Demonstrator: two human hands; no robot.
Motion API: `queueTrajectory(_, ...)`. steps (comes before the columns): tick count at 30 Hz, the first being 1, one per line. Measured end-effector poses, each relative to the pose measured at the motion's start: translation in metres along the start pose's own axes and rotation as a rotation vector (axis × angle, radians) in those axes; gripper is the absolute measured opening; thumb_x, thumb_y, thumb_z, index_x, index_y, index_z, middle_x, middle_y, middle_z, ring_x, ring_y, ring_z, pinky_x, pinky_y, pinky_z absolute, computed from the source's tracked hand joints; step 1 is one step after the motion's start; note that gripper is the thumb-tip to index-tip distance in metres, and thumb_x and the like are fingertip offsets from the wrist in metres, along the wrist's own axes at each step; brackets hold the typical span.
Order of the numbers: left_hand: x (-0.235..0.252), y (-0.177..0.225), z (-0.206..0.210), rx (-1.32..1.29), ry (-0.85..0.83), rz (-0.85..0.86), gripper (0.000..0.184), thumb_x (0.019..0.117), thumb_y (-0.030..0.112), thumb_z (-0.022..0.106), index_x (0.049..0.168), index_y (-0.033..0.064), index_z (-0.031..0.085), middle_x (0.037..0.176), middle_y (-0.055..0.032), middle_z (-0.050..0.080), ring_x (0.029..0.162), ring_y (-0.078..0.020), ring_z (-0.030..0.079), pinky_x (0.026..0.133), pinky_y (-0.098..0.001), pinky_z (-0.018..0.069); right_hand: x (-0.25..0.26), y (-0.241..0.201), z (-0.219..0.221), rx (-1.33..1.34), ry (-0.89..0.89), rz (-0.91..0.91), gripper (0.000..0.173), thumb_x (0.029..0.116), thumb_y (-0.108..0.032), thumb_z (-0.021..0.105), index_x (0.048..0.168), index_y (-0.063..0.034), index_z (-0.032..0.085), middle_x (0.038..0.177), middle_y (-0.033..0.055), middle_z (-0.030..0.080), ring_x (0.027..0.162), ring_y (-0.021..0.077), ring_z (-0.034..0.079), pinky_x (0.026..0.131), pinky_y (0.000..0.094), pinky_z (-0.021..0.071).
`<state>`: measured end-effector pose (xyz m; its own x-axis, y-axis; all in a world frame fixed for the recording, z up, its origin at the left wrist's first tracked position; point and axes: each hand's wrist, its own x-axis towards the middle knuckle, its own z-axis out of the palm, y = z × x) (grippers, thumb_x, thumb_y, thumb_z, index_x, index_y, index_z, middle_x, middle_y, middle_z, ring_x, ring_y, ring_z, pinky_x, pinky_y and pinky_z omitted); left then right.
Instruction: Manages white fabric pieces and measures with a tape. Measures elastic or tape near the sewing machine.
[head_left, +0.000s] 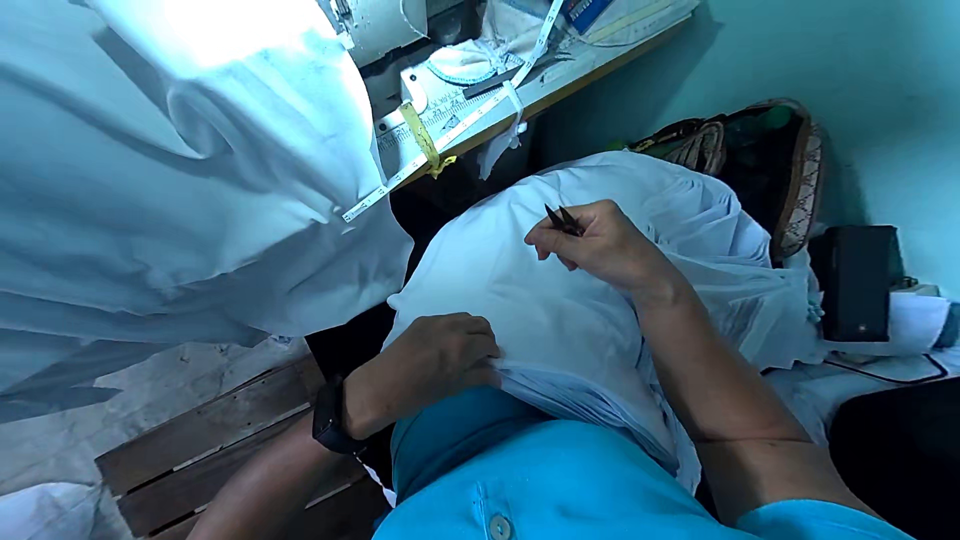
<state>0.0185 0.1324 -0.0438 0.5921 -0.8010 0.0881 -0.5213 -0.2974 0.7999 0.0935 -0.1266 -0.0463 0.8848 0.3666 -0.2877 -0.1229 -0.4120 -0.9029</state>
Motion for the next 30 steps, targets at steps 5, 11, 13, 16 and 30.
queueTrajectory(5,0.002,0.011,0.014,0.158,0.064,0.050,0.023,0.1014,0.015,0.056,0.096,0.0005,0.074,0.093,-0.0131,0.073,0.085,-0.0259,0.072,0.069,-0.0339,0.0572,-0.022,-0.004,0.012,0.035,-0.066,0.005,0.016,0.1005,-0.009,0.061,0.091,-0.0055,0.073,0.066,-0.0065,0.061,0.046,-0.0044,0.043,0.042,0.0113,0.0356)
queueTrajectory(11,-0.002,0.007,0.009,-0.022,0.168,0.056,0.019,0.0979,0.012,0.062,0.089,0.0015,0.075,0.091,-0.0098,0.074,0.097,-0.0188,0.070,0.089,-0.0231,0.0529,-0.038,-0.012,0.022,0.094,-0.145,-0.004,0.012,0.0970,-0.007,0.064,0.089,-0.0052,0.073,0.067,-0.0084,0.063,0.052,-0.0073,0.047,0.048,0.0091,0.0383)
queueTrajectory(13,-0.003,0.002,0.012,-0.125,0.172,0.039,0.014,0.0925,0.009,0.067,0.084,0.0002,0.074,0.088,-0.0105,0.073,0.094,-0.0163,0.069,0.087,-0.0206,0.0519,-0.042,-0.013,0.023,0.081,-0.182,0.012,0.012,0.0965,-0.005,0.063,0.088,-0.0050,0.072,0.067,-0.0086,0.062,0.054,-0.0081,0.047,0.050,0.0084,0.0381)
queueTrajectory(16,-0.003,-0.003,0.014,-0.274,0.143,-0.021,0.016,0.0869,0.011,0.075,0.079,-0.0018,0.071,0.084,-0.0109,0.072,0.087,-0.0111,0.067,0.080,-0.0173,0.0504,-0.048,-0.012,0.025,0.063,-0.234,0.014,0.012,0.0969,-0.006,0.064,0.088,-0.0037,0.072,0.068,-0.0089,0.060,0.056,-0.0090,0.048,0.053,0.0077,0.0387)
queueTrajectory(30,-0.008,-0.008,0.030,0.015,0.004,-0.078,0.064,0.0810,0.033,0.081,0.136,0.0070,0.064,0.146,-0.0200,0.057,0.135,-0.0500,0.050,0.103,-0.0673,0.0438,-0.078,0.013,-0.016,-0.478,0.481,0.347,0.036,0.1093,-0.020,0.050,0.112,0.0138,0.062,0.088,0.0299,0.063,0.077,0.0401,0.062,0.073,0.0578,0.0506)
